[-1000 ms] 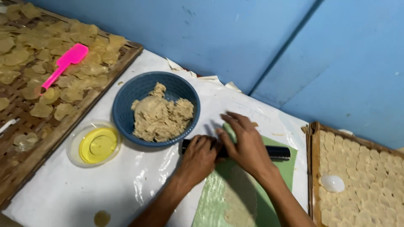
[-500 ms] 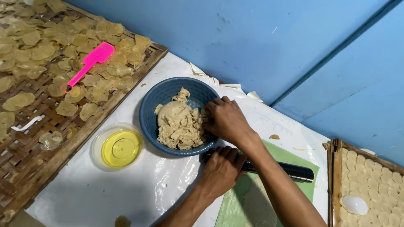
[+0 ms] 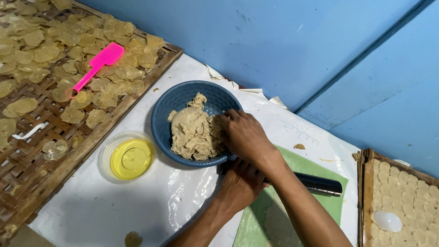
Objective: Flattening small balls of dough into thin discs using a rolling pin on a plastic sheet.
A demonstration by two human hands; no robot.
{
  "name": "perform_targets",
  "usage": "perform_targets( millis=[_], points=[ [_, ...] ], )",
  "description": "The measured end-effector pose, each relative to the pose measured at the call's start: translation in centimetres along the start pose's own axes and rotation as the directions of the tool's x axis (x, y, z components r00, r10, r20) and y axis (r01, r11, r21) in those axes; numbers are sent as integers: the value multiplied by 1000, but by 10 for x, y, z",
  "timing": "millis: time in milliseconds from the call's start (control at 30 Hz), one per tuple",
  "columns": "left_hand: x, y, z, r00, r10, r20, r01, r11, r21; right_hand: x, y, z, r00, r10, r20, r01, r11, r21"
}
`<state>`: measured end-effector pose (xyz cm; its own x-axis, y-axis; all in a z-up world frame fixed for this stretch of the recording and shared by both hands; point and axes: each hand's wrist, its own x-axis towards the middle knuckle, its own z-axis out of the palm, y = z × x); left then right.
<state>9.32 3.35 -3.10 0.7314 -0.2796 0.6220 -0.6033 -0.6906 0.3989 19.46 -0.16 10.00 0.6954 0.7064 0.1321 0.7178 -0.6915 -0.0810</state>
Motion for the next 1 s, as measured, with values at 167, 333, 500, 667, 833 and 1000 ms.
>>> perform_targets(
  millis=[167,333,500,667,833,1000],
  points=[
    [7,0,-13,996,-27,87,34,996,-78,20,-4,-6,989,90,115,-88,996,-22],
    [10,3,-20,993,17,113,-11,999,-52,63,3,19,990,140,-22,-137,985,104],
    [16,6,-18,998,-50,35,53,995,-84,104,4,49,989,137,-60,-128,983,132],
    [18,4,-16,978,-172,119,194,958,-210,113,6,59,983,78,-164,-78,997,7],
    [-1,-5,3,998,-63,-2,62,988,-142,99,-1,30,971,237,4,-230,937,262],
    [14,2,-21,985,-52,162,63,996,-62,66,16,17,962,262,-78,-192,850,491]
  ],
)
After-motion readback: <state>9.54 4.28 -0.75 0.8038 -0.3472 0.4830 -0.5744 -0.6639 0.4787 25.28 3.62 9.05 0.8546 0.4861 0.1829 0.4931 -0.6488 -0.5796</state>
